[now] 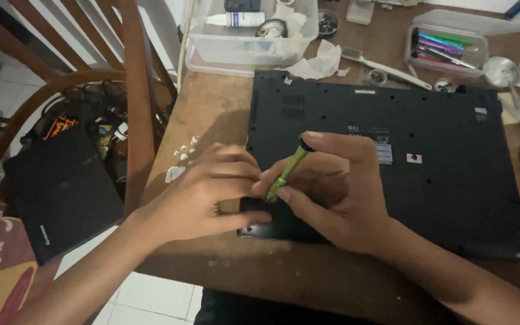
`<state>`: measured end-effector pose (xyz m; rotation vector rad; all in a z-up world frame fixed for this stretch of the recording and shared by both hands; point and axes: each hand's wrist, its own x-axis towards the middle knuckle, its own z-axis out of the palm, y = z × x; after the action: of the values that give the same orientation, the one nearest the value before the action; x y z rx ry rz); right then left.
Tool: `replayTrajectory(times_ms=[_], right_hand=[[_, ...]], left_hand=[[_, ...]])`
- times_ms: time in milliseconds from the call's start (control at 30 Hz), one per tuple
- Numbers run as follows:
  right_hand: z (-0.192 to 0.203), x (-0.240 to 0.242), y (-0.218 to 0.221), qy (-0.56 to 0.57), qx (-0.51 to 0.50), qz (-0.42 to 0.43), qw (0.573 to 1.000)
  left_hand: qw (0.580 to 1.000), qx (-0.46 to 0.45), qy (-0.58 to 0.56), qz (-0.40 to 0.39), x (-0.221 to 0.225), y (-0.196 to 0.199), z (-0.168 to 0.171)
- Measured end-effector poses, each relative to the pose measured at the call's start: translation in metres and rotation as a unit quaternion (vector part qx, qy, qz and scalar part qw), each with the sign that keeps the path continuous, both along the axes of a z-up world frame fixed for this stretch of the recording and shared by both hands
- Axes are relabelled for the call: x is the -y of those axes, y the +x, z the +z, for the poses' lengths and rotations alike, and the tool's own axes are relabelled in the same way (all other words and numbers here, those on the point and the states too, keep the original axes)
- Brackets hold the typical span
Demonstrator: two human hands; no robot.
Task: Finalizing the assembly of a laptop by snapping the bottom cover into place and tightening the screws with a screwdriver.
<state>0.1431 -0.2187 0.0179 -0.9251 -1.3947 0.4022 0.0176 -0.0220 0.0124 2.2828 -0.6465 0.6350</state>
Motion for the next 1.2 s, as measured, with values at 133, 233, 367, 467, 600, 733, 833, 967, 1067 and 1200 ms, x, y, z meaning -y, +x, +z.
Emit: replayTrajectory(times_ms=[133, 233, 367, 467, 600, 733, 833, 967, 1067, 1200], right_hand=[[0.009, 0.008, 0.013, 0.014, 0.004, 0.008, 1.0], [0.035, 0.03, 0.035, 0.002, 0.088, -0.088, 0.992], [0.017, 0.107, 0.116, -0.236, 0.024, -0.358, 0.903], [-0.027, 0.178, 0.184, -0.224, -0.056, -0.451, 0.862], [-0.069, 0.245, 0.224, -0.299, 0.015, -0.548, 0.781], [-0.011, 0.213, 0.19, -0.27, 0.163, -0.58, 0.752], [0.009, 0.202, 0.184, -0.326, 0.131, -0.566, 0.746], [0.005, 0.21, 0.191, -0.332, 0.104, -0.558, 0.753], [-0.003, 0.216, 0.195, -0.329, 0.164, -0.551, 0.749], [-0.009, 0.212, 0.195, -0.343, 0.08, -0.547, 0.76]], left_hand=[[1.0, -0.017, 0.003, -0.009, -0.002, 0.008, 0.009], [1.0, -0.01, 0.025, -0.002, -0.008, 0.02, 0.016], [0.996, 0.003, 0.062, 0.064, -0.007, 0.048, 0.033], [0.993, -0.027, 0.071, 0.085, 0.006, 0.091, 0.043], [0.992, -0.021, 0.094, 0.079, 0.031, 0.182, 0.036], [0.942, -0.093, 0.289, 0.146, 0.039, 0.275, 0.004], [0.958, -0.135, 0.215, 0.135, 0.041, 0.294, -0.003], [0.949, -0.157, 0.248, 0.112, 0.038, 0.295, -0.012], [0.955, -0.15, 0.231, 0.112, 0.036, 0.292, -0.012], [0.955, -0.136, 0.235, 0.12, 0.033, 0.291, -0.017]])
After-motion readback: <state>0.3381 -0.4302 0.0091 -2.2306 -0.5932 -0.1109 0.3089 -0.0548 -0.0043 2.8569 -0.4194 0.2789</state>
